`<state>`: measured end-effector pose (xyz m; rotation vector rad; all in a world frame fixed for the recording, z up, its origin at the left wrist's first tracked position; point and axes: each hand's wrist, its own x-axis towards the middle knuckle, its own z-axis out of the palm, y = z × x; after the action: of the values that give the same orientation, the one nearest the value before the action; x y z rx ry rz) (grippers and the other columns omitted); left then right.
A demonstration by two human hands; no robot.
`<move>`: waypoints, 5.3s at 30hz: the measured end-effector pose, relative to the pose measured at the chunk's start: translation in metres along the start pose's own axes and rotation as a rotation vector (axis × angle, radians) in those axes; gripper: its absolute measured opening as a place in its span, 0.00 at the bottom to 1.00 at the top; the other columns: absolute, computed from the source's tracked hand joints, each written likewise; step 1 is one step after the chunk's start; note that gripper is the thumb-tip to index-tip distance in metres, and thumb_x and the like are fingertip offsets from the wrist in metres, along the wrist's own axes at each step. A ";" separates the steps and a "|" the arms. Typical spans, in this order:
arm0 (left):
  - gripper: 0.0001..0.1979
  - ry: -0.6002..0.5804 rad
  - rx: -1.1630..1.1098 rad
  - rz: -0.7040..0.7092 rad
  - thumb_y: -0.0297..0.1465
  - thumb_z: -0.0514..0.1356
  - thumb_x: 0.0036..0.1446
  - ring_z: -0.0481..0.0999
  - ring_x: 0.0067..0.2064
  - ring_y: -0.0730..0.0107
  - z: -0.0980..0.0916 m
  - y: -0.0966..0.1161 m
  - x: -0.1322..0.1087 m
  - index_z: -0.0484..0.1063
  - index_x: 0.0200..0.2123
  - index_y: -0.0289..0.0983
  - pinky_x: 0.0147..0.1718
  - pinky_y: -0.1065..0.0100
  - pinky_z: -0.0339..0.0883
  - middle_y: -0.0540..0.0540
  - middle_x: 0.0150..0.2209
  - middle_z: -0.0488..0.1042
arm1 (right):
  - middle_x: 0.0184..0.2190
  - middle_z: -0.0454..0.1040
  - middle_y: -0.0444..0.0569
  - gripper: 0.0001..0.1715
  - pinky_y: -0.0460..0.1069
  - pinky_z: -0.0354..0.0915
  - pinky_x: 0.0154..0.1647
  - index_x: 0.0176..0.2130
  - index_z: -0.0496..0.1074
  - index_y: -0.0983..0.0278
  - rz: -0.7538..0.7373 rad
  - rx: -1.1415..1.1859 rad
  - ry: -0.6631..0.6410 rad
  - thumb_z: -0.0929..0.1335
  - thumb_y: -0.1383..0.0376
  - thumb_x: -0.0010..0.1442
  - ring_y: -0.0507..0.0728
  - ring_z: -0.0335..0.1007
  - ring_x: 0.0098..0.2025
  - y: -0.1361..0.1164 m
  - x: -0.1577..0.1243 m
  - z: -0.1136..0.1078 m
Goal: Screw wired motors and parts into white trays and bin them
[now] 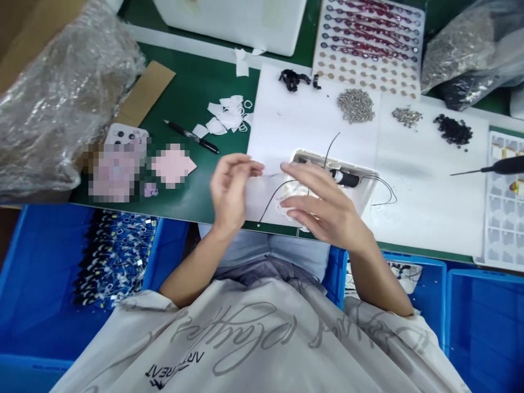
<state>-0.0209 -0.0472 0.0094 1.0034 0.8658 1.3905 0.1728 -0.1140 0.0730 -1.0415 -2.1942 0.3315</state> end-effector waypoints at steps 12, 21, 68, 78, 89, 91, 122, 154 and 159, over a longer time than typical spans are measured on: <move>0.06 -0.865 1.264 0.756 0.28 0.60 0.66 0.74 0.59 0.47 0.066 0.046 0.033 0.78 0.40 0.40 0.52 0.47 0.72 0.41 0.57 0.76 | 0.58 0.75 0.49 0.09 0.57 0.71 0.62 0.47 0.73 0.63 0.333 -0.537 0.343 0.70 0.70 0.66 0.59 0.71 0.61 0.019 -0.068 -0.020; 0.13 -0.991 1.556 0.683 0.26 0.56 0.66 0.74 0.57 0.35 0.075 0.032 0.036 0.79 0.47 0.40 0.47 0.41 0.70 0.33 0.53 0.76 | 0.71 0.60 0.47 0.14 0.68 0.55 0.78 0.42 0.76 0.64 0.578 -0.581 0.214 0.65 0.59 0.72 0.62 0.56 0.73 0.021 -0.067 0.012; 0.27 -0.873 0.427 0.126 0.53 0.54 0.70 0.77 0.32 0.69 0.034 -0.023 0.104 0.83 0.35 0.40 0.33 0.65 0.69 0.46 0.28 0.78 | 0.63 0.70 0.51 0.13 0.62 0.67 0.64 0.50 0.75 0.65 0.298 -0.771 -0.119 0.65 0.62 0.72 0.63 0.68 0.61 0.046 -0.003 0.013; 0.19 -0.953 0.484 0.187 0.40 0.57 0.68 0.64 0.24 0.74 0.029 -0.019 0.103 0.82 0.30 0.39 0.32 0.64 0.63 0.51 0.20 0.68 | 0.54 0.75 0.48 0.10 0.55 0.66 0.52 0.48 0.74 0.62 0.150 -0.722 -0.167 0.67 0.59 0.71 0.57 0.70 0.52 0.062 -0.002 -0.003; 0.14 -0.878 0.567 0.306 0.36 0.58 0.68 0.82 0.44 0.66 0.026 -0.010 0.093 0.80 0.49 0.40 0.47 0.62 0.76 0.46 0.45 0.84 | 0.65 0.67 0.49 0.17 0.62 0.64 0.67 0.57 0.71 0.59 0.221 -0.691 -0.167 0.65 0.58 0.73 0.61 0.66 0.63 0.051 -0.009 -0.009; 0.13 -0.835 0.687 0.441 0.35 0.57 0.69 0.81 0.53 0.63 0.028 0.003 0.088 0.78 0.51 0.40 0.55 0.58 0.75 0.45 0.53 0.82 | 0.68 0.63 0.49 0.18 0.63 0.61 0.71 0.59 0.70 0.58 0.274 -0.618 -0.033 0.65 0.59 0.73 0.62 0.62 0.68 0.042 -0.024 -0.020; 0.15 -1.021 1.917 0.596 0.29 0.52 0.70 0.80 0.50 0.49 0.109 0.034 0.022 0.79 0.46 0.34 0.45 0.54 0.74 0.37 0.48 0.79 | 0.64 0.68 0.49 0.16 0.57 0.72 0.58 0.55 0.73 0.61 0.567 -0.553 0.181 0.62 0.69 0.72 0.60 0.67 0.62 0.048 -0.097 -0.018; 0.14 -0.963 1.755 0.609 0.28 0.51 0.72 0.77 0.56 0.55 0.091 0.026 0.026 0.78 0.43 0.39 0.67 0.44 0.65 0.41 0.55 0.78 | 0.65 0.66 0.52 0.13 0.64 0.64 0.69 0.53 0.72 0.61 0.623 -0.618 0.284 0.64 0.62 0.72 0.65 0.61 0.67 0.020 -0.092 -0.018; 0.14 -0.946 1.637 0.675 0.30 0.51 0.73 0.71 0.66 0.58 0.077 0.028 0.024 0.77 0.49 0.42 0.76 0.40 0.52 0.45 0.65 0.71 | 0.56 0.73 0.52 0.17 0.59 0.62 0.58 0.51 0.72 0.62 0.640 -0.760 0.148 0.68 0.53 0.70 0.63 0.65 0.57 -0.010 -0.088 -0.006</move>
<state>0.0413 -0.0290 0.0658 3.0460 0.8121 0.1800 0.2104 -0.1878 0.0414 -2.1036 -1.8116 -0.3407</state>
